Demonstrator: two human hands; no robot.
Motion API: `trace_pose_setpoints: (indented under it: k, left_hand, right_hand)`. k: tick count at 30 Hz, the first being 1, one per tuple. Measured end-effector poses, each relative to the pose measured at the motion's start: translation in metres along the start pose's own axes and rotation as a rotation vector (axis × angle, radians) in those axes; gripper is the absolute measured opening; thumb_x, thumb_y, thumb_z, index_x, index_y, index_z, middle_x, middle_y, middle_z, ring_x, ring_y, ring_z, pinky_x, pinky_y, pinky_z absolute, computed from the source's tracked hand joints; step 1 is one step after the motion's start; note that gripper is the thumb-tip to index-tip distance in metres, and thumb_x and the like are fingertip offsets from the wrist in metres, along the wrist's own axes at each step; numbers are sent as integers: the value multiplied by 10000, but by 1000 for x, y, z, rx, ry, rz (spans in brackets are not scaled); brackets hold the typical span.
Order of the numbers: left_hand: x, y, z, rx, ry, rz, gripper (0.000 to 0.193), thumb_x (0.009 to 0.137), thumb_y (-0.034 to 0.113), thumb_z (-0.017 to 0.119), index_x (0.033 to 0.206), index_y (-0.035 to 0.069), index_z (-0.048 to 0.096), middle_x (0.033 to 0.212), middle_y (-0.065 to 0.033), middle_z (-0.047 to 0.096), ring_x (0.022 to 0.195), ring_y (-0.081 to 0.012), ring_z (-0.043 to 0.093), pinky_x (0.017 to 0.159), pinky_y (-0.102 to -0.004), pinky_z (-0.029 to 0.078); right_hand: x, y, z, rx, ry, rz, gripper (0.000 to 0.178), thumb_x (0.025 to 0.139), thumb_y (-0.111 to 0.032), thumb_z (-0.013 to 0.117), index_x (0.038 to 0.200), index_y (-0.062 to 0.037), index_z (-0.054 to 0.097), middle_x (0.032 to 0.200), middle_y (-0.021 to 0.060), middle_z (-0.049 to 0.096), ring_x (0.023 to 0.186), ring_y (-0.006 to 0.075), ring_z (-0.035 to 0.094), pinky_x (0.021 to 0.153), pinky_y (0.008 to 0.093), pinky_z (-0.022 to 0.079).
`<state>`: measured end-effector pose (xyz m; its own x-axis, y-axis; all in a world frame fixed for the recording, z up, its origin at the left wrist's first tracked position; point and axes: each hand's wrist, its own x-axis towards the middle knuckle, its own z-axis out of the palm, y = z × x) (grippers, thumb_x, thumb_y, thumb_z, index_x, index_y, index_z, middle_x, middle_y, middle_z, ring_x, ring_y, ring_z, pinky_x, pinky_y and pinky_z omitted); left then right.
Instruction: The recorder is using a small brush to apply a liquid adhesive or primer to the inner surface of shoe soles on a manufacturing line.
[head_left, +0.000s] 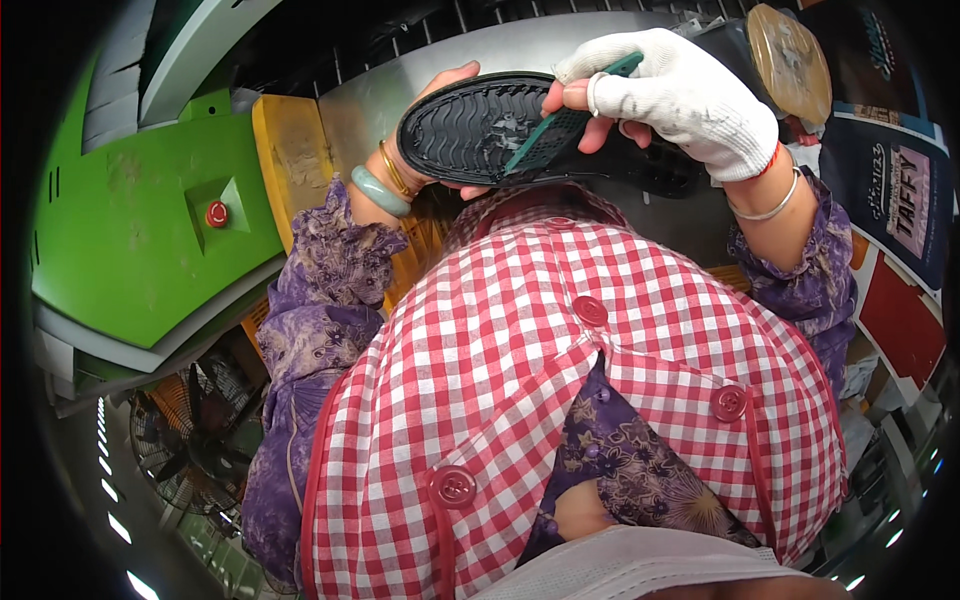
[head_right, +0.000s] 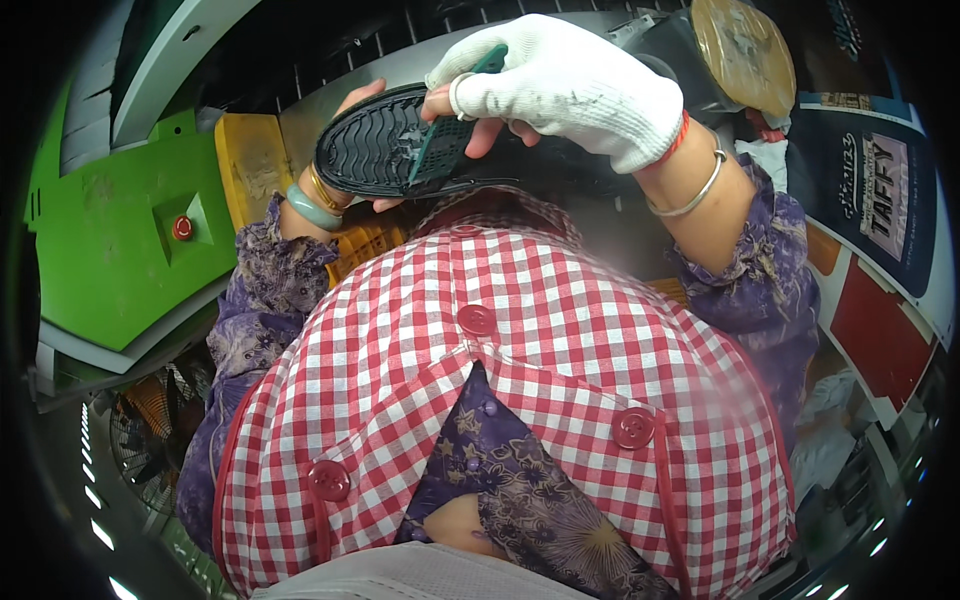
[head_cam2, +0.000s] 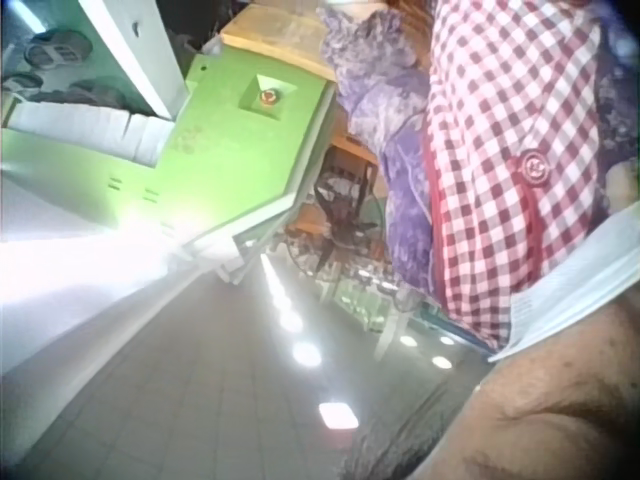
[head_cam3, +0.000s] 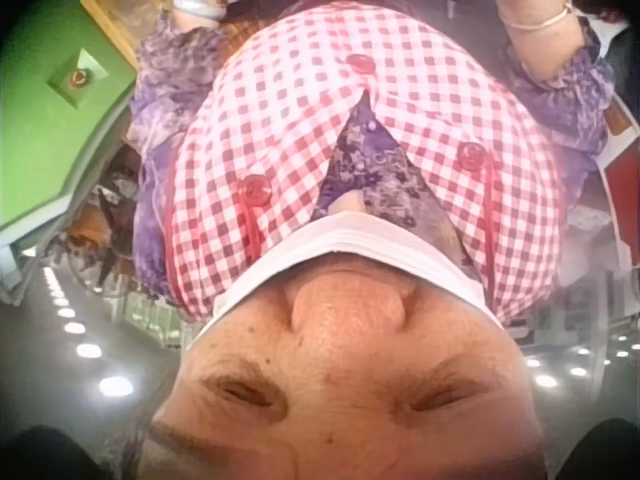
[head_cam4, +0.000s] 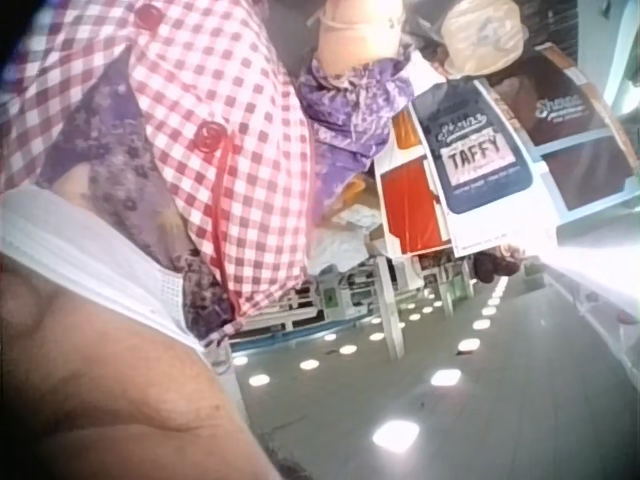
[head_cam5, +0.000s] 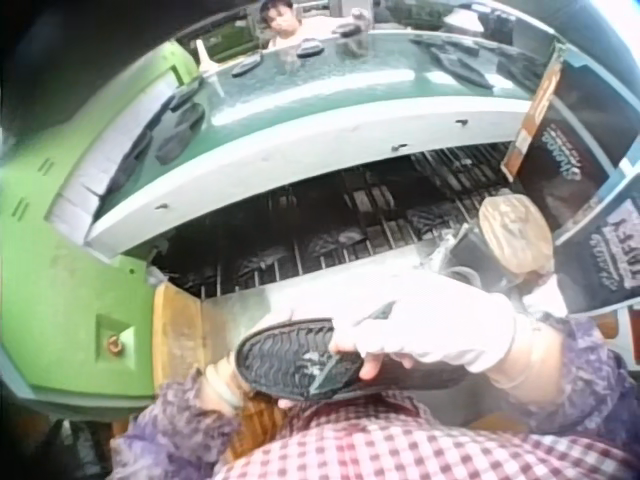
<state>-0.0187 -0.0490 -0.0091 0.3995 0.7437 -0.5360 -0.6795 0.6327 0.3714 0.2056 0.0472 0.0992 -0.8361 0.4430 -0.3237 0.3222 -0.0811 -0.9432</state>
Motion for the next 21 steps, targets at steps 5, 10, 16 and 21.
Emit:
trace_pose_setpoints:
  k: [5,10,16,21]
  left_hand:
    - [1,5,1,5,2,-38,517,895,452,409,1028,-13,592,859,-155,658,653,-221,643,547,-294,539]
    - [3,10,-12,-7,-69,-63,585,896,471,350,1141,-29,529,940,-200,639,655,-271,649,507,-333,549]
    - [-1,13,-1,8,-231,-91,594,890,482,345,1041,-43,577,843,-204,644,589,-278,624,445,-343,516]
    - [2,5,2,12,-257,1,602,885,508,309,1130,11,546,907,-175,639,558,-270,604,406,-352,476]
  right_hand:
    - [-11,-9,-6,-54,32,69,217,845,-213,606,954,-33,660,876,28,660,630,63,604,469,156,380]
    - [-25,-31,-28,-82,-39,236,259,843,-250,600,1007,-60,664,811,38,674,590,52,551,490,166,398]
    - [-34,-2,-33,-116,148,161,218,841,-203,612,966,-29,654,902,43,666,640,63,608,474,160,385]
    - [-46,20,-45,33,306,-53,219,866,-223,589,962,-35,649,735,41,646,598,47,585,462,152,363]
